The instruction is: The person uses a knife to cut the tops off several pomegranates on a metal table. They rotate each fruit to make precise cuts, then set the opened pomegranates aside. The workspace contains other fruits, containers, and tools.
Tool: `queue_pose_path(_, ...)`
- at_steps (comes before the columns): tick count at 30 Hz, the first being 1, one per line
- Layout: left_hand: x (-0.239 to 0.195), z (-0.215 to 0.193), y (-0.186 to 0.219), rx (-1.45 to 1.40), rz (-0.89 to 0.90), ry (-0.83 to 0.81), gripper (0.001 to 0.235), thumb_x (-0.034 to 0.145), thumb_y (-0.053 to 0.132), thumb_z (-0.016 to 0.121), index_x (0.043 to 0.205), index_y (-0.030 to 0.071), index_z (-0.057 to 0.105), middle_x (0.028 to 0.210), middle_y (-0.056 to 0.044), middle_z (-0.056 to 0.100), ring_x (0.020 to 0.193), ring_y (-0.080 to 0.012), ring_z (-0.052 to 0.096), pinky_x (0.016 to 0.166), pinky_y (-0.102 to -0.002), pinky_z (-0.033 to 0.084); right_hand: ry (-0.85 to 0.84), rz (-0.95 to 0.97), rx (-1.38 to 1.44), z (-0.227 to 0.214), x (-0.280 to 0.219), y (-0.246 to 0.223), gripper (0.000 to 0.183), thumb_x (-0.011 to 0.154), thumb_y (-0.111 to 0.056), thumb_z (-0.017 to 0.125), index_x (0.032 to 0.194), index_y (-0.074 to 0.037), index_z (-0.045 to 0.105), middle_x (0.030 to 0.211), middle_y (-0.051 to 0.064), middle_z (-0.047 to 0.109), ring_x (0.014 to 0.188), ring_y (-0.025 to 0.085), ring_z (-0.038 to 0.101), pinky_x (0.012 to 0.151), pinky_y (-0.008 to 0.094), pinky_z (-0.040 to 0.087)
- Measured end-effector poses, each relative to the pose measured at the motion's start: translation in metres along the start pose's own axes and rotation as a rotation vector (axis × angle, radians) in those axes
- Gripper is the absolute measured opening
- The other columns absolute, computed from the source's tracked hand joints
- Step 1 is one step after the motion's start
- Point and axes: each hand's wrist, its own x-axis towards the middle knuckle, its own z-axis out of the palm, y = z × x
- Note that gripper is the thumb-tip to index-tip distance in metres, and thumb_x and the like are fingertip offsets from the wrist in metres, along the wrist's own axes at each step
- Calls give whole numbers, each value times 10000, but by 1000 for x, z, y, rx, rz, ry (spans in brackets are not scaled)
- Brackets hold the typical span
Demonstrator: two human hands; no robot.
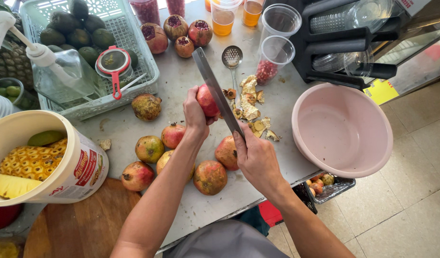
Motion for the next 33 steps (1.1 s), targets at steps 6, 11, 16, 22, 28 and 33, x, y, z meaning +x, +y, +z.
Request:
queue_pose_path(6,-5,5,-2,65,36,71,380,968,402,443,915,68,614,690,-105,671,464,-208,604,329,-307,424,23,-58,-17,-1,2,-1,292,1054,-215,510,1295,-68,586,637,202,626,594,413,640,539,507,455)
queue_pose_path(11,-14,7,-7,148,132,99,393,973,402,451,903,56,623,667,-106,642,446,-212,593,325,-312,407,-1,-13,7,-3,9,0,276,1059,-224,512,1271,-68,594,631,199,632,594,403,654,552,499,475)
queue_pose_path(16,-8,5,5,98,105,131,384,962,402,468,909,60,633,681,-95,655,461,-214,611,323,-306,419,-46,8,0,-2,4,1,293,1049,-221,507,1283,-64,588,611,198,620,574,407,642,544,504,456)
queue_pose_path(22,10,-12,31,-45,-5,-80,483,978,490,402,1022,57,613,752,-109,651,460,-198,548,358,-300,336,-58,44,45,-13,-8,0,329,1042,-227,519,1327,-82,596,590,171,595,504,317,631,516,442,468)
queue_pose_path(28,11,-20,23,-101,-22,-271,512,966,516,395,1182,80,554,893,-109,645,519,-180,486,486,-339,364,-7,90,113,-20,-3,-7,326,1041,-230,524,1313,-75,613,596,155,589,466,257,607,495,405,465)
queue_pose_path(33,7,-14,10,-74,-93,-261,771,974,759,321,931,35,583,638,-64,588,354,-117,368,338,-281,249,-16,72,87,-18,-1,-10,317,1045,-232,520,1304,-74,611,606,176,600,486,301,625,503,427,459)
